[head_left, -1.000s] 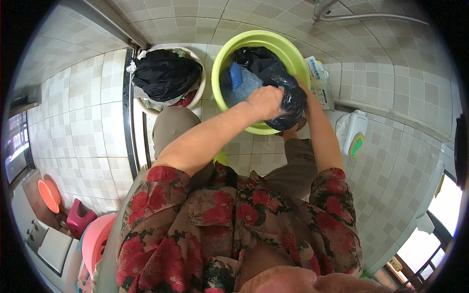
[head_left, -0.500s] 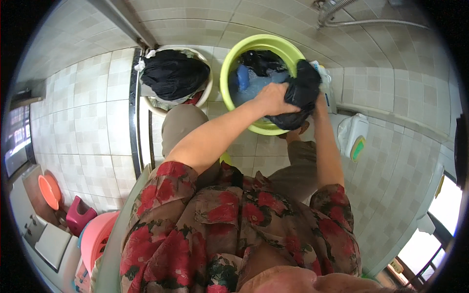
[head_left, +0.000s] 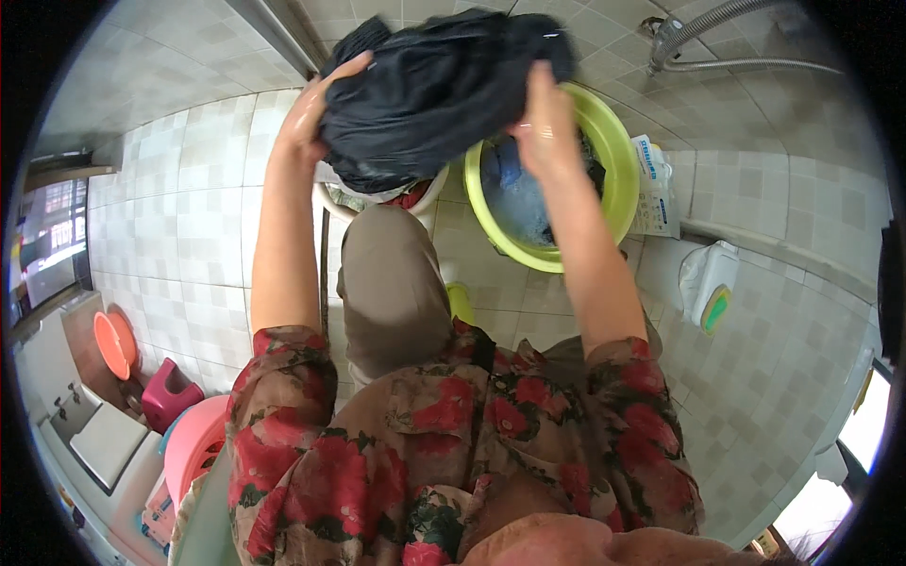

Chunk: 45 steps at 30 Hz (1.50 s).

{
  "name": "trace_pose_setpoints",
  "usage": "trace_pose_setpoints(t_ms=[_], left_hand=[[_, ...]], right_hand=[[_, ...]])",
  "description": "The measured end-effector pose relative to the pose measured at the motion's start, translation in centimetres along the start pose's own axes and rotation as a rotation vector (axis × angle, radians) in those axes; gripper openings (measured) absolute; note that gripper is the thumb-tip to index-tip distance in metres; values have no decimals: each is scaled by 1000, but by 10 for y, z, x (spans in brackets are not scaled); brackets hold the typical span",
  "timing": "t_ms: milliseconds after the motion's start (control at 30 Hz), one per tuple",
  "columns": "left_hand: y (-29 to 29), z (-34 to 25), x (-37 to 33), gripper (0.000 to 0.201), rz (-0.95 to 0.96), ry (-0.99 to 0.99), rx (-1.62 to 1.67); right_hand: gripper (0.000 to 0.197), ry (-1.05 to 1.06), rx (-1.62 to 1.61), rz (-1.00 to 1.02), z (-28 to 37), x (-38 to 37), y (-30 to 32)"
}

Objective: The person hand-washes clothes in a bucket of soapy water by scrubbing them against each other, wrings out each item, and places them into a separate laundry basket. The person then lifts the bucket and pours out the remaining water.

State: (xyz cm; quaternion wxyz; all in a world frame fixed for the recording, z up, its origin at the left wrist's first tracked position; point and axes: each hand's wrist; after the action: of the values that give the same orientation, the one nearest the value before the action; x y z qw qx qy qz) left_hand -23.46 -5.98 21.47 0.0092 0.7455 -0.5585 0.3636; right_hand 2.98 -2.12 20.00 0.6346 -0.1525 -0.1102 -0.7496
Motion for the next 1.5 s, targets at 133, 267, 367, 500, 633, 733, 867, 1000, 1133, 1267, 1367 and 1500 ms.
trace_pose_setpoints(t_ms=[133, 267, 367, 500, 633, 733, 867, 1000, 1133, 1267, 1367, 1500], left_hand=[[151, 76, -74, 88, -236, 95, -217], [130, 178, -82, 102, -745, -354, -838], [103, 173, -57, 104, -732, -513, -960], [109, 155, -64, 103, -776, -340, -1102], [111, 149, -67, 103, -697, -277, -1179], [149, 157, -64, 95, -699, -510, -1110], [139, 153, -66, 80, -733, -614, -1075], [73, 113, -46, 58, -653, -938, -1118], [-25, 68, -8, 38, -186, -749, -748], [-144, 69, 31, 32, 159, -571, -721], [-188, 107, 26, 30, 286, -528, -688], [-177, 159, 12, 26, 265, -665, -988]], right_hand=[[68, -258, 394, 167, -63, 11, -57], [58, 358, 900, 339, -109, 16, -20], [49, 360, 908, 402, -107, 20, 1], [36, 333, 783, 394, -105, 28, 22], [28, 366, 772, 303, -101, 40, 66], [26, 250, 666, 251, -109, 48, 105], [26, 400, 1032, 87, -126, 38, 192], [27, 304, 952, 31, -122, 20, 256], [28, 273, 1024, -61, -95, 14, 255], [37, 284, 1164, 3, -89, -2, 250], [44, 290, 1330, 92, -78, -21, 235], [59, 218, 1490, 136, -89, -46, 224]])
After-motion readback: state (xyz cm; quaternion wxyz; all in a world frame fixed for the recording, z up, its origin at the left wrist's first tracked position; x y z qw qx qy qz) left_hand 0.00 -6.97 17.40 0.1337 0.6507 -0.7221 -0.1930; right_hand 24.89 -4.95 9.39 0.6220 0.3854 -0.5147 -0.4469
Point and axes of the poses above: each hand's wrist, its own x-axis away from the middle knuckle, its own y-axis out of the back of the hand, z = x × y, and after that the axes turned 9 degrees about -z, right-handed
